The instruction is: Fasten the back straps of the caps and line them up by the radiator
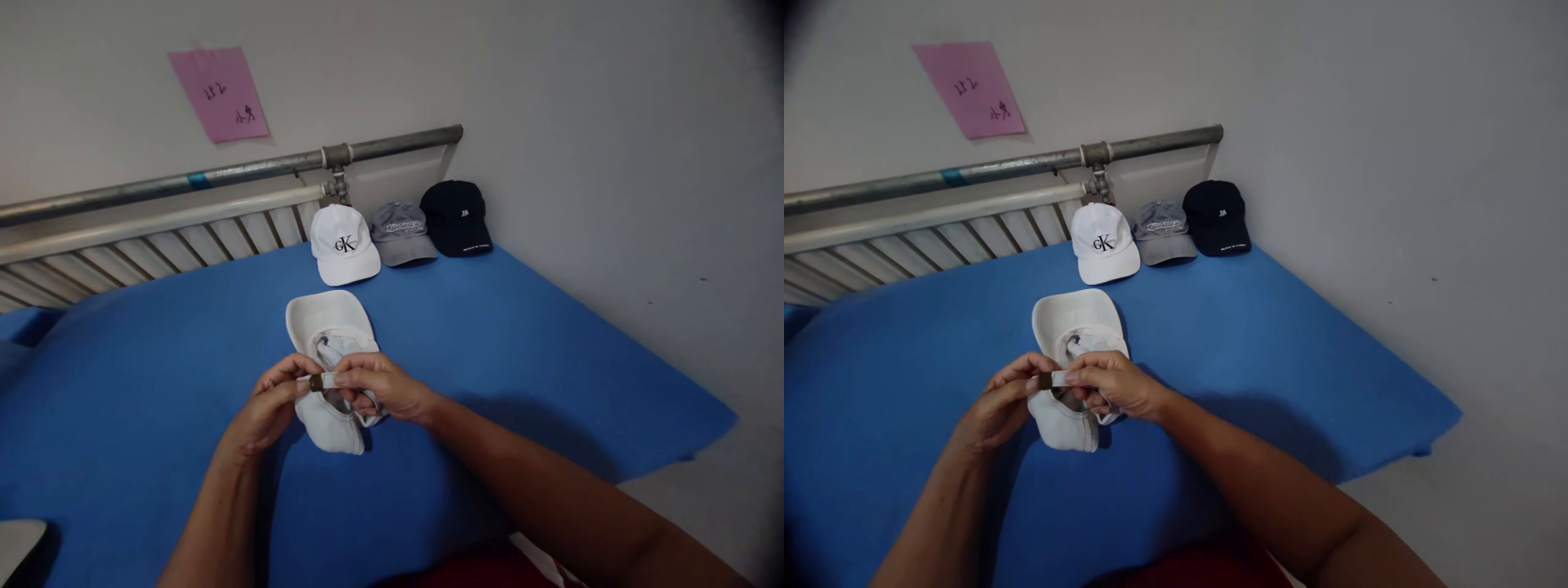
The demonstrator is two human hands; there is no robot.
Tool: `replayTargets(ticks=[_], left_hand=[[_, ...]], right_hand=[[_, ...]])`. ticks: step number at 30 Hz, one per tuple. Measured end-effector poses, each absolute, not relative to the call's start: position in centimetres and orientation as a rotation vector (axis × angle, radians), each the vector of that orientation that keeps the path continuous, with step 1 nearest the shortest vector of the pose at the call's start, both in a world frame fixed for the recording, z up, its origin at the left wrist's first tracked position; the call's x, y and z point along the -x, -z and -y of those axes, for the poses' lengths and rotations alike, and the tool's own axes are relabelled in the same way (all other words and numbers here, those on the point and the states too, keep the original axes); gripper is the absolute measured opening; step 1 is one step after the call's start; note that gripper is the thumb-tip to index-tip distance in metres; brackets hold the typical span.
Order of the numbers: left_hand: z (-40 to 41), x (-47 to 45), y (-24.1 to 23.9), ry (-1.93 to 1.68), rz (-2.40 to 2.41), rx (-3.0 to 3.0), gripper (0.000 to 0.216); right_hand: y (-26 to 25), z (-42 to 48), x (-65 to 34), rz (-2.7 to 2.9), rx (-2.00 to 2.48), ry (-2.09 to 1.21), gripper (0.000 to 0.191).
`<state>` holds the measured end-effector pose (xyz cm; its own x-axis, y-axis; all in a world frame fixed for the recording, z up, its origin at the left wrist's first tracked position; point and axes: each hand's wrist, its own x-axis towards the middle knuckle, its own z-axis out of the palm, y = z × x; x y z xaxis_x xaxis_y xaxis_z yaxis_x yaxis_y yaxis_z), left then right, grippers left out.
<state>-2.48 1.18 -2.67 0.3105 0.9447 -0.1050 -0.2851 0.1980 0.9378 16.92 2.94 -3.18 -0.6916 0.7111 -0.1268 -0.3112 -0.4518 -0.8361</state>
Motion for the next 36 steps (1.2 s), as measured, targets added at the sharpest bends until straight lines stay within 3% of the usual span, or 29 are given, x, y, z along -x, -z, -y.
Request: replayTargets(ticks=[36], left_hand=[[-1.15,2.30,2.32,-1.033,-0.957,-0.983,0.019]], right_hand=[[2.78,-3.23,-16.96,1.325,0.814,-2.048,0.010]])
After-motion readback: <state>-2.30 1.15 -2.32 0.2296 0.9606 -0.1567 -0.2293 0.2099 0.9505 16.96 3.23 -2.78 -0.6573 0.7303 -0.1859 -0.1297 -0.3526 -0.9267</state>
